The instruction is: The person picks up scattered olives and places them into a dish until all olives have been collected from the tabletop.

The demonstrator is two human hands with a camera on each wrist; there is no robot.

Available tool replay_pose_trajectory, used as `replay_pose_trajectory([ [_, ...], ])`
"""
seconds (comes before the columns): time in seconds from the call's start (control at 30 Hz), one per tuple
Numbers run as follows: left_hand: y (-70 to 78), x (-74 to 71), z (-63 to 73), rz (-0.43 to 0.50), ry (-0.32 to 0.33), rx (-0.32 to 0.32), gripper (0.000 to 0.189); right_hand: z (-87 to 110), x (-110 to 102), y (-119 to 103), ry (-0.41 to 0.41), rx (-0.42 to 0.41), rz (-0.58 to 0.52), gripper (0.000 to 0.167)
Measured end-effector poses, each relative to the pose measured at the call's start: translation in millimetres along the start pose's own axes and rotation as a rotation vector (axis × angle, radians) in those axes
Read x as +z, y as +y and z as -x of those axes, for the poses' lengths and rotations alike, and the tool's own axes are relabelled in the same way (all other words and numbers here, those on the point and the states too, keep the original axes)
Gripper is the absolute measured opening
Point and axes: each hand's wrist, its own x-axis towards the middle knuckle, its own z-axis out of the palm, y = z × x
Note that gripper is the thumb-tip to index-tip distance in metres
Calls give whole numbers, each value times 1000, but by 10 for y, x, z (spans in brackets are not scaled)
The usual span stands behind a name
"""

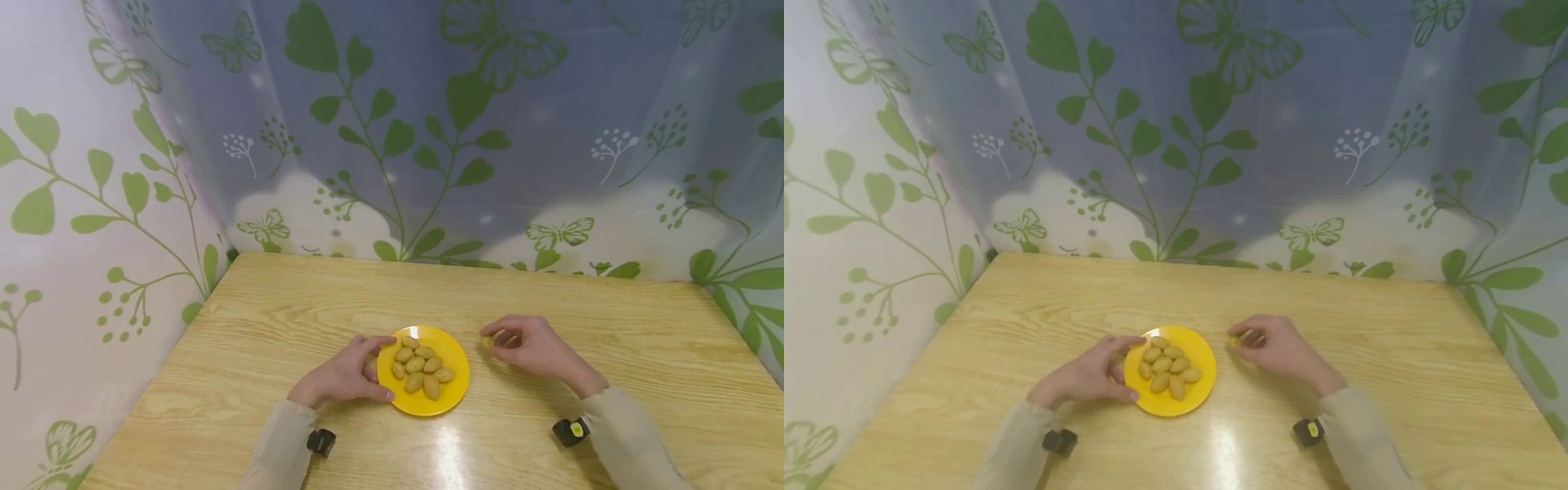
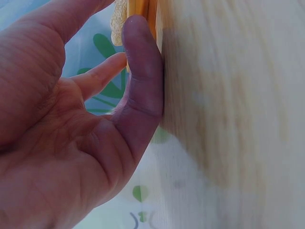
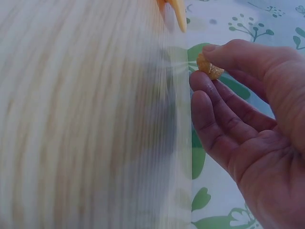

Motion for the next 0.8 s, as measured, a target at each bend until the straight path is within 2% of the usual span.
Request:
replay_pose_trajectory([
  [0.37, 3, -4, 2, 8, -3, 1, 87, -54, 105, -95, -44, -6, -60, 28],
  [0.8, 5, 2, -3, 1, 2, -12, 88, -117, 227, -196, -70, -26, -62, 28],
])
